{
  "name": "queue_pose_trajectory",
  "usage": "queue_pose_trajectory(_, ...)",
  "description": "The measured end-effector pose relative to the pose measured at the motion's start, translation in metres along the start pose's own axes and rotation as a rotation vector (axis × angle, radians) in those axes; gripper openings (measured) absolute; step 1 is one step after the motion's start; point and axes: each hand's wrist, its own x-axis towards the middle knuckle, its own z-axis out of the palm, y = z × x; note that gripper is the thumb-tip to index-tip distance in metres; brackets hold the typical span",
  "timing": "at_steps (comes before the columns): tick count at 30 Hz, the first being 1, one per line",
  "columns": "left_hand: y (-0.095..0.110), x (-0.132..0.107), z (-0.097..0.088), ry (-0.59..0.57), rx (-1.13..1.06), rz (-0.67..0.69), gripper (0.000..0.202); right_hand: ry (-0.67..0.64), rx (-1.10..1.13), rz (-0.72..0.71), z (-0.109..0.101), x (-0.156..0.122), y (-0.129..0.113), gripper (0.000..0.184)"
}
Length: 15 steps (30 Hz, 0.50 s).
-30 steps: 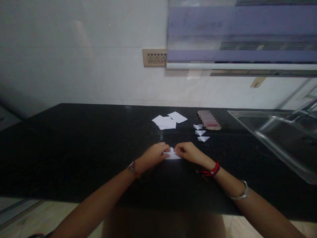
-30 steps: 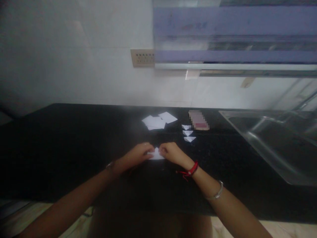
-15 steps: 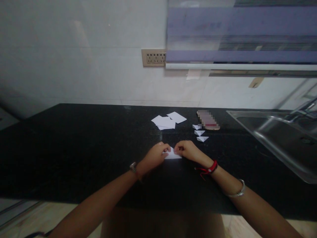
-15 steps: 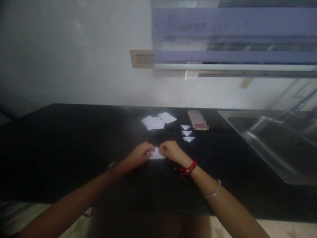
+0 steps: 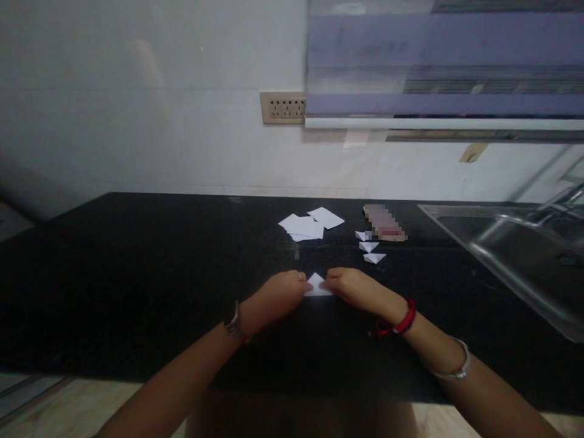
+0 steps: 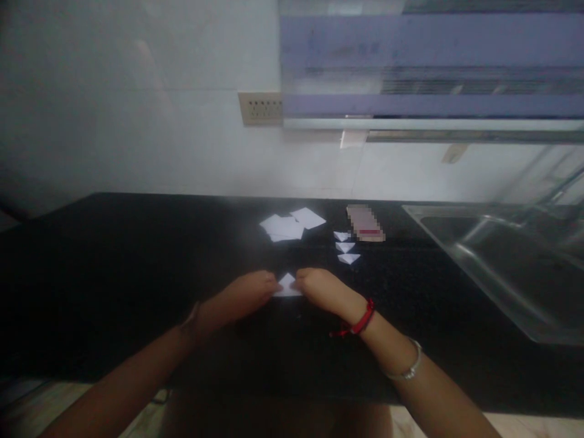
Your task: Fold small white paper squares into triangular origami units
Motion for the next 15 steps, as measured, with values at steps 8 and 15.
queue_pose_trajectory(8,0.0,-0.001,-0.011,-0.006,-0.012,0.065,0.026,-0.043,-0.034,-0.064,-0.006,-0.002,0.001,0.028)
queue_pose_trajectory(15,0.001,-0.002,-0.015,-0.004,0.012,0.08,0.026,-0.052,-0.037,-0.063,-0.005,-0.003,0.004,0.025)
